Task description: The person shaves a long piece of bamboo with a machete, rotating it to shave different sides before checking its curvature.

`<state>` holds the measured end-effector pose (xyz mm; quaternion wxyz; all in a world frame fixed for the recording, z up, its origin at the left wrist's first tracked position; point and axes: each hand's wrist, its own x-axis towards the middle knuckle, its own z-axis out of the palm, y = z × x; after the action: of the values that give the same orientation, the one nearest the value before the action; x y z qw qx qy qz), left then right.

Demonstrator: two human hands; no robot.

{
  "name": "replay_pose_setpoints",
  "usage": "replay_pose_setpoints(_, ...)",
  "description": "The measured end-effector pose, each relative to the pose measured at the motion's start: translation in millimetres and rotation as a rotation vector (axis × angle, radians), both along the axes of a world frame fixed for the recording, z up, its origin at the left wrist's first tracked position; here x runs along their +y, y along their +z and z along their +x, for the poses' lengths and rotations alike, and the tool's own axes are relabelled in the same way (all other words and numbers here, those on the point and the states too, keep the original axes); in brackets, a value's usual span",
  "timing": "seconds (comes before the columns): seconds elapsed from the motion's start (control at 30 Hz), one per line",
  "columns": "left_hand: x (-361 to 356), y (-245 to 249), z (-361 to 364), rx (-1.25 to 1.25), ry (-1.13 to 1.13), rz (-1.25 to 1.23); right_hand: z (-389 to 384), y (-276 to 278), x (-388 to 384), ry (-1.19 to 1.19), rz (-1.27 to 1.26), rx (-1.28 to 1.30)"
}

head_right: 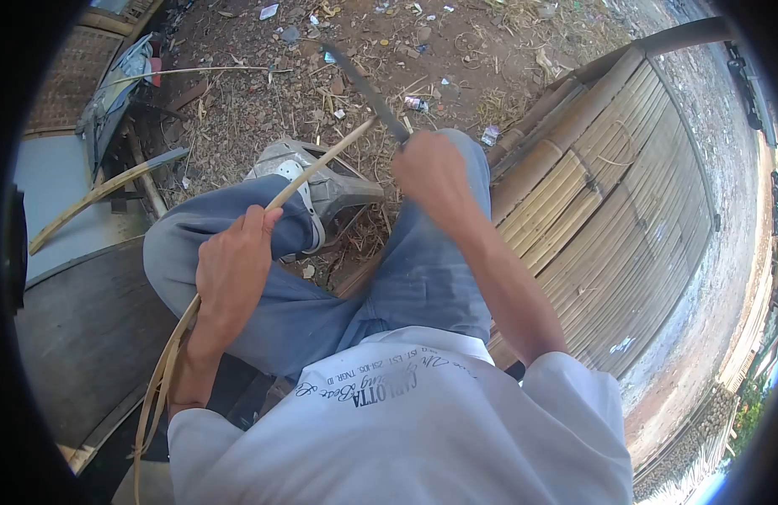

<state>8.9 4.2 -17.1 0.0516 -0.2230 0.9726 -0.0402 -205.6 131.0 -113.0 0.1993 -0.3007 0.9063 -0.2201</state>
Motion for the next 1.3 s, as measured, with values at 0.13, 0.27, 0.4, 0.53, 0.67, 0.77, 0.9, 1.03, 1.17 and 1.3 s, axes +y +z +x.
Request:
replay_pose_setpoints(0.13, -1, 9, 18, 0.018, 0.107, 0.218, -106, -29, 57, -0.399, -0.118, -0.145)
replay_pose_setpoints(0.27, -7, 20, 7, 0.051, 0.201, 0.611, -62, 23, 66, -0.540, -0.577, -0.652)
replay_pose_setpoints(0.4, -7, 35, 1, -0.029, 0.213, 0.747, -28, 32, 59, -0.450, -0.805, -0.786)
replay_pose_setpoints(0.53, -17, 56, -12, -0.160, 0.121, 0.774, -9, 55, 58, -0.228, -0.633, -0.530)
replay_pose_setpoints(0.67, -38, 68, -32, -0.272, -0.066, 0.823, -7, 58, 80, -0.068, -0.480, -0.637)
replay_pose_setpoints(0.77, -45, 76, -44, -0.329, -0.095, 0.822, 6, 51, 101, 0.012, -0.442, -0.799)
replay_pose_setpoints(0.9, -46, 77, -61, -0.401, -0.203, 0.830, 37, 53, 128, 0.027, -0.465, -1.096)
replay_pose_setpoints(1.03, -52, 70, -66, -0.083, -0.364, 0.760, 66, 38, 148, 0.048, -0.630, -1.230)
replay_pose_setpoints(1.17, -40, 34, -53, 0.746, -0.144, 0.413, 93, 48, 142, -0.089, -0.852, -1.260)
replay_pose_setpoints(1.3, 36, -4, -31, 0.978, 0.595, 1.473, 108, 56, 134, -0.082, -0.778, -1.046)
